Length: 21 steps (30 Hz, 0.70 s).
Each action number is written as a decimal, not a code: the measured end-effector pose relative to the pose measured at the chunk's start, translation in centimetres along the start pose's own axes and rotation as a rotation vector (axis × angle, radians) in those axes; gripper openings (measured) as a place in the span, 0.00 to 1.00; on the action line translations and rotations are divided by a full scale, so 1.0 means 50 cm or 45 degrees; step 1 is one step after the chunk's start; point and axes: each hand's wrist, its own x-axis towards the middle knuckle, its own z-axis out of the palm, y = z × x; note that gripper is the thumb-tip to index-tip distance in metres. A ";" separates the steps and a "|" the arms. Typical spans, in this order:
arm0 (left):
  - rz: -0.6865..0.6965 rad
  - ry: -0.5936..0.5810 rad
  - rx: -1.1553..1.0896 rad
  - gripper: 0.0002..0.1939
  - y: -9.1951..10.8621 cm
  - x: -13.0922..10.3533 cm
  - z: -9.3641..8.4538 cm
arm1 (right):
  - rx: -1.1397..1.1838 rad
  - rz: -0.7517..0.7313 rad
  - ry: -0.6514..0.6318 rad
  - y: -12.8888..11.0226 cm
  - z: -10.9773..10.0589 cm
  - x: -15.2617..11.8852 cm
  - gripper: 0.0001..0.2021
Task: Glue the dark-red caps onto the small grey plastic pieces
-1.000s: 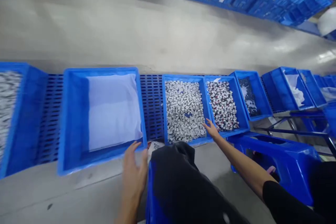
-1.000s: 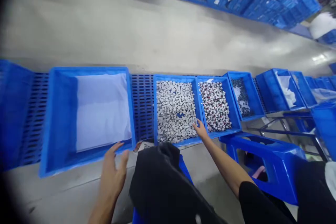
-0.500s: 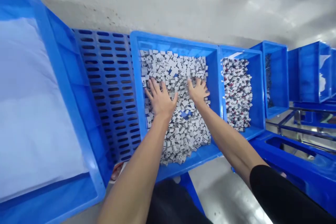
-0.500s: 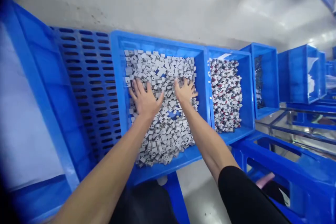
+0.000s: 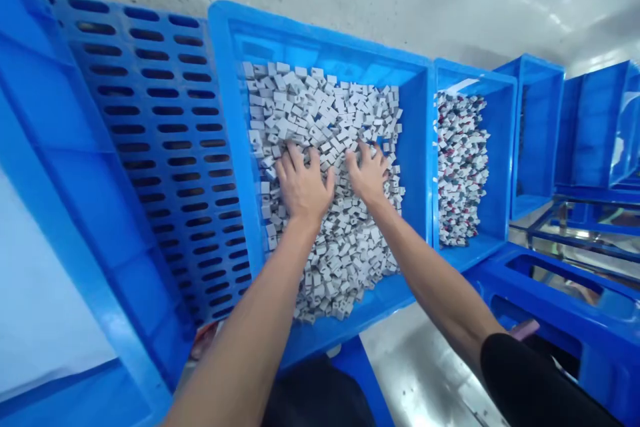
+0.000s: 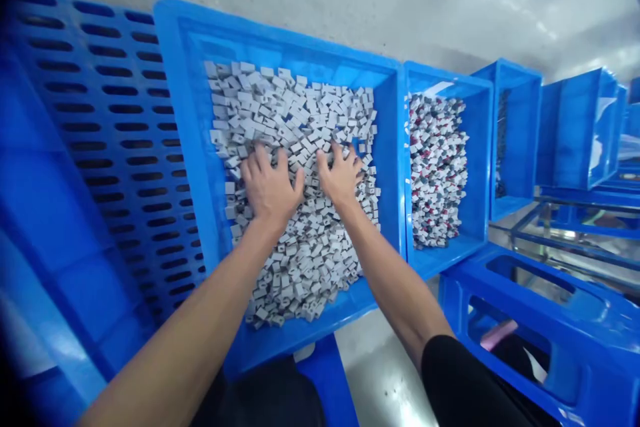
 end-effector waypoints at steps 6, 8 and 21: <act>-0.074 0.024 -0.026 0.23 -0.003 0.008 -0.011 | -0.009 -0.012 -0.071 -0.003 -0.028 0.027 0.31; -0.077 0.009 -0.018 0.25 -0.004 0.020 -0.018 | 0.009 -0.035 -0.130 0.002 -0.047 0.039 0.28; -0.112 -0.075 -0.025 0.28 0.006 0.005 -0.027 | 0.180 -0.074 -0.468 0.008 -0.098 0.114 0.22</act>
